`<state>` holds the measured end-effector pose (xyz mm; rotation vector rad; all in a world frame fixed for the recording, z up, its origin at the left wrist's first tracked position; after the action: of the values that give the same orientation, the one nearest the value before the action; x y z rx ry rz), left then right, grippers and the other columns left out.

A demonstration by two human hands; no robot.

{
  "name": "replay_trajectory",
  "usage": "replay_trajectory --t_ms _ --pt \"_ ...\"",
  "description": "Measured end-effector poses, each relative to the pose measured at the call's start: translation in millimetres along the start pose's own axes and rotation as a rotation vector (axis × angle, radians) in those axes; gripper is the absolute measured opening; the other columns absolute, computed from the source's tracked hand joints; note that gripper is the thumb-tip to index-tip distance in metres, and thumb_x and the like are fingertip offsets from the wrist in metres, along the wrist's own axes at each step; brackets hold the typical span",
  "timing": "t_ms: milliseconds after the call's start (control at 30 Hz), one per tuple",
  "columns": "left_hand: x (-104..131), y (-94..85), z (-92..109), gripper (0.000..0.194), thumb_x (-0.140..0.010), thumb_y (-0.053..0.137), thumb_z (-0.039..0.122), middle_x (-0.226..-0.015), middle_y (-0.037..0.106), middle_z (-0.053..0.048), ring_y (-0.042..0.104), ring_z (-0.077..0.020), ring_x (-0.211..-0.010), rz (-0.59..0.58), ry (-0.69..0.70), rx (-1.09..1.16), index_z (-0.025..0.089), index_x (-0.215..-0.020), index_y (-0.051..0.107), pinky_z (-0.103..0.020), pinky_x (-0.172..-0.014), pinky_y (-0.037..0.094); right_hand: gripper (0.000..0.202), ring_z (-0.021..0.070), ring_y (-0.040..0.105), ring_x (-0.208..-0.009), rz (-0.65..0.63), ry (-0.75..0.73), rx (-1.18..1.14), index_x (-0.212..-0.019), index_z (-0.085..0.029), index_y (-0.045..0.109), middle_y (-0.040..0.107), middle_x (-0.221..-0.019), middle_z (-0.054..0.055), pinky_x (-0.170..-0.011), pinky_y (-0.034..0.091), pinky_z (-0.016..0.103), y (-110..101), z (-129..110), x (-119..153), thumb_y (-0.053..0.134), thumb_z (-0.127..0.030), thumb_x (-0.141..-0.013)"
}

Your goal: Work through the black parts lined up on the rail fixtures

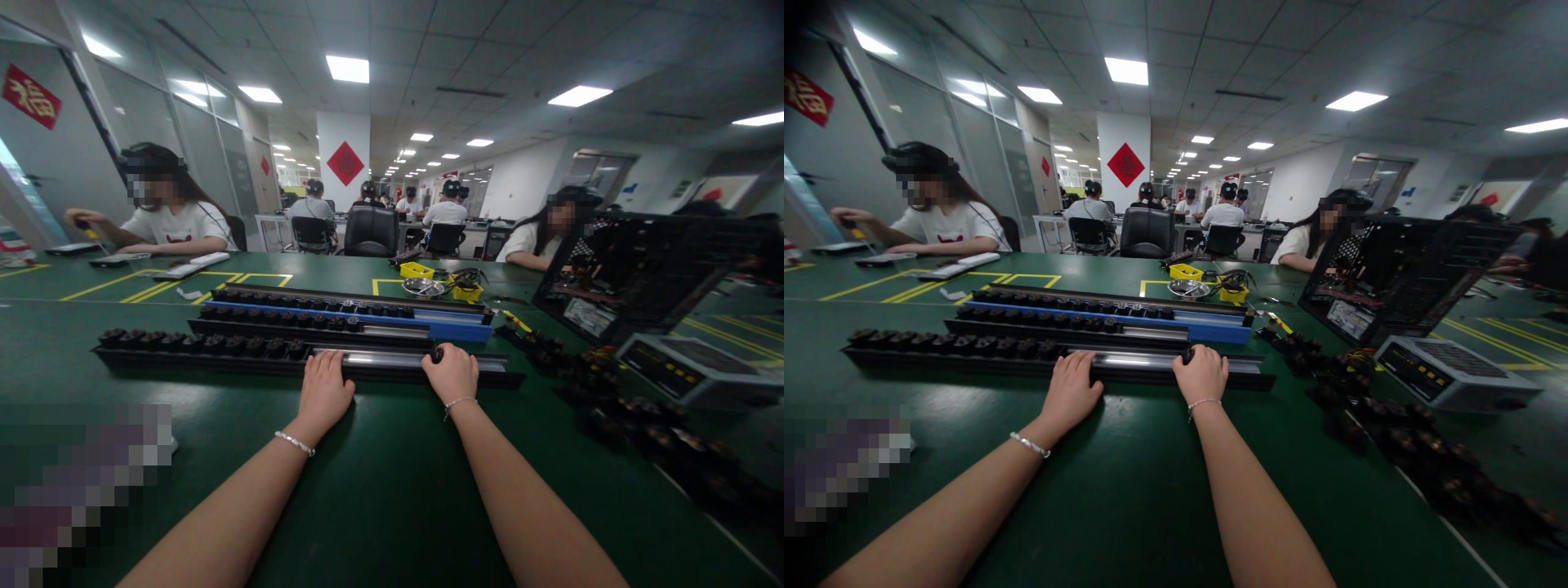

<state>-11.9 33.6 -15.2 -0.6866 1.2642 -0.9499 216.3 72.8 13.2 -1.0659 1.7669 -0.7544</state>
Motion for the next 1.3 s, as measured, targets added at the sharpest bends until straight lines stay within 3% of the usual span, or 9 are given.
replay_trajectory --t_ms 1300 --pt "-0.4 0.4 -1.1 0.051 -0.073 0.044 0.025 -0.123 0.055 -0.015 0.041 -0.0276 -0.122 0.005 0.004 0.004 0.009 -0.122 0.049 -0.046 -0.109 0.022 0.028 0.0247 0.053 -0.095 0.008 0.082 0.043 -0.087 -0.017 0.060 0.063 -0.090 0.009 -0.088 0.031 0.038 -9.3 25.5 -8.2 0.047 -0.038 -0.073"
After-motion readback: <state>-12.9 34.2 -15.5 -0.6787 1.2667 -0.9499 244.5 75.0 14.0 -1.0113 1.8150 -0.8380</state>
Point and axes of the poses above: each hand's wrist, its own x-axis away from the middle knuckle, its own y-axis out of the palm, z = x × y, the point moved 1 cm from there along -x, towards the middle knuckle
